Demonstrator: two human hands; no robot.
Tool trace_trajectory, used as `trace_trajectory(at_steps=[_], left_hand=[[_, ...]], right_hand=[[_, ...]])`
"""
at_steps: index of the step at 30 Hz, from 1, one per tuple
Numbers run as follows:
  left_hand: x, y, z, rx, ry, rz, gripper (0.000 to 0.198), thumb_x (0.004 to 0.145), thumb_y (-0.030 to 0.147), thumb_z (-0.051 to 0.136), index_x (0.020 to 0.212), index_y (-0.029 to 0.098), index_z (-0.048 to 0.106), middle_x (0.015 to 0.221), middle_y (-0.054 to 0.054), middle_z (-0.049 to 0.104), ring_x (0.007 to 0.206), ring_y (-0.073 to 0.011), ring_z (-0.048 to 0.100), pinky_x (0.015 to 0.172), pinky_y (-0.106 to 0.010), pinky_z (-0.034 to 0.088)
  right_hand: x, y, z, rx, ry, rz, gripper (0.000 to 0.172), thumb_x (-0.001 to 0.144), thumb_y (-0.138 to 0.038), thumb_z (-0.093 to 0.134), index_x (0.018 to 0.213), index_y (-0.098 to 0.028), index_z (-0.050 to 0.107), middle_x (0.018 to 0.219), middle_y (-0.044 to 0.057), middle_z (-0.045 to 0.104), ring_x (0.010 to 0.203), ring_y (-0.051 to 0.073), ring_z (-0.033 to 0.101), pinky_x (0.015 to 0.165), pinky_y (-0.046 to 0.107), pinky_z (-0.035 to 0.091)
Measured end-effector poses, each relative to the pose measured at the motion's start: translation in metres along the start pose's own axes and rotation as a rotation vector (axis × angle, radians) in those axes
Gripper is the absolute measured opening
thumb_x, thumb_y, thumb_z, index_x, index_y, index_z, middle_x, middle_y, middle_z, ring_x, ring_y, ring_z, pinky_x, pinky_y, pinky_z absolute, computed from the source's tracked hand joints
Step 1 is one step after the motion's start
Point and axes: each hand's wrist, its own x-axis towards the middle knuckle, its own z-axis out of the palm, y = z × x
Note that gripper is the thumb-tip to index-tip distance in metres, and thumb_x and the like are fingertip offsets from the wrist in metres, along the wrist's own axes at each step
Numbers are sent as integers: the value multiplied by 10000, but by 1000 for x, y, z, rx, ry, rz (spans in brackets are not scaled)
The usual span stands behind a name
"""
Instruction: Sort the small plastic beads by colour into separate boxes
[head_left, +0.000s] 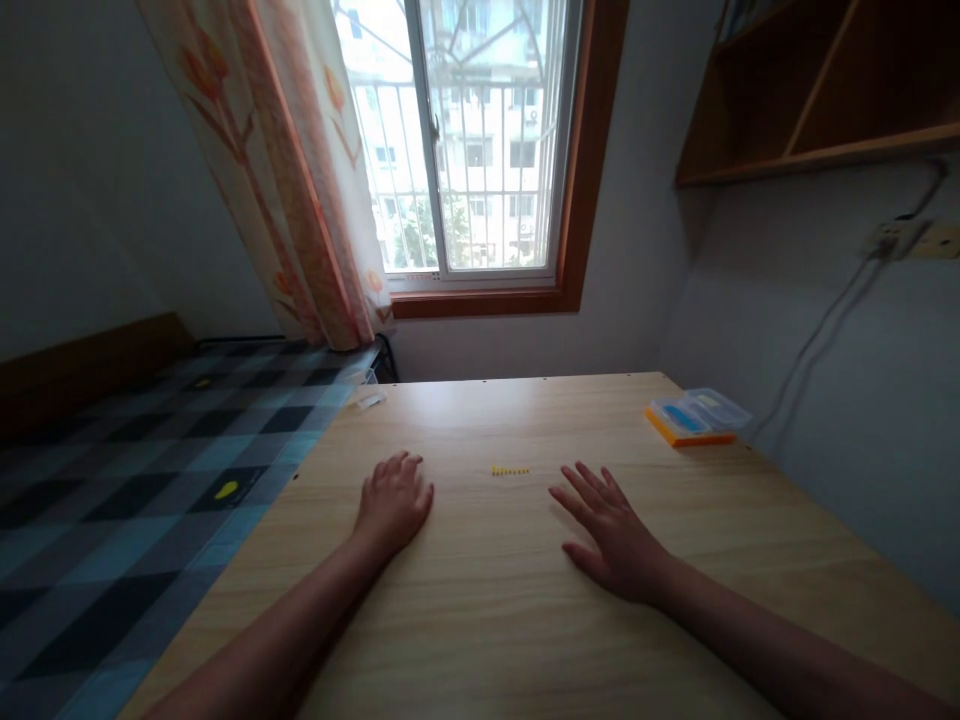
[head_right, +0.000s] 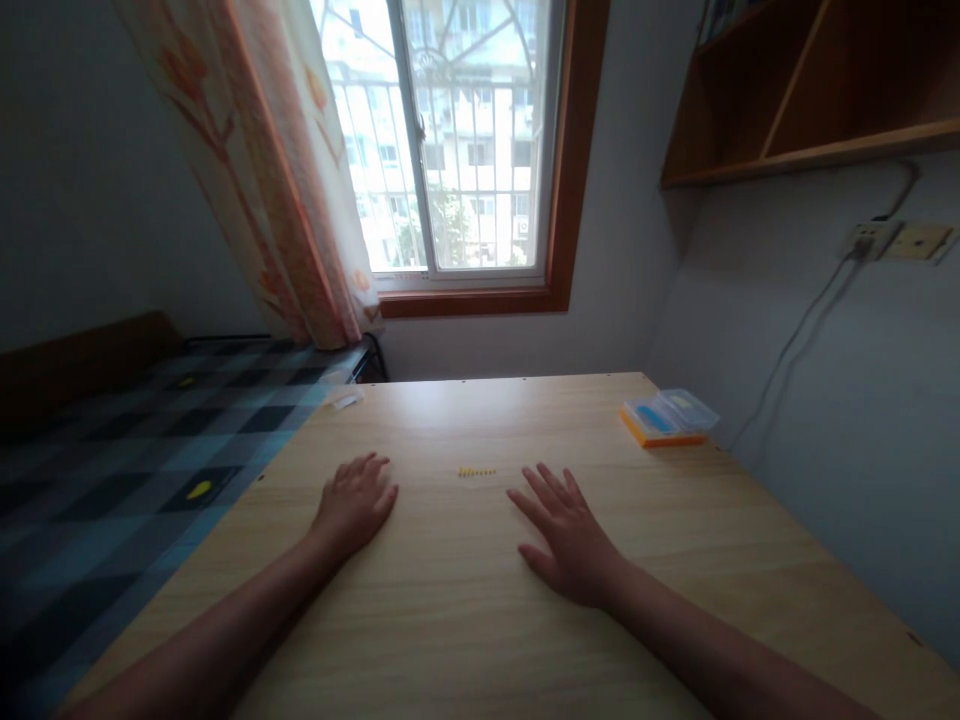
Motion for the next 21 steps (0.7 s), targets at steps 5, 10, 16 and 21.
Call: trace_trajectory(at_steps=[5, 10, 16, 21], left_hand=[[43, -53, 13, 137, -138, -303, 701, 968, 533, 400, 1557, 154, 403, 1633, -207, 326, 1508, -360, 278, 1198, -552, 219], [85, -78, 19, 130, -115, -439, 778, 945, 600, 373, 1567, 132, 388, 1622, -253, 320, 1500, -420, 268, 1172, -648, 188], [120, -95, 25, 118, -25, -530, 757, 927, 580, 401, 1550, 150, 403, 1602, -271, 330, 1480, -447, 263, 1137, -681, 197], [139, -100, 25, 117, 44, -531, 649, 943, 492, 424, 1489, 143, 472, 1576, -281, 341, 1447, -446, 287, 1133, -689, 194]], right_hand=[[23, 15, 20, 39, -43, 190, 751, 964, -439, 535, 1637, -277, 243, 1689, 124, 225, 1575, 319, 144, 1244, 619, 153], [34, 31, 38, 97, 41, 365, 705, 1023, -461, 410, 1653, -251, 175, 1660, 128, 310, 1560, 302, 218, 1235, 555, 254], [38, 31, 48, 42, 35, 495, 656, 1037, -465, 358, 1639, -230, 246, 1643, 115, 351, 1539, 309, 282, 1242, 538, 247], [42, 29, 50, 5, -3, 533, 655, 1035, -464, 345, 1632, -204, 272, 1642, 124, 347, 1537, 325, 282, 1239, 560, 237]])
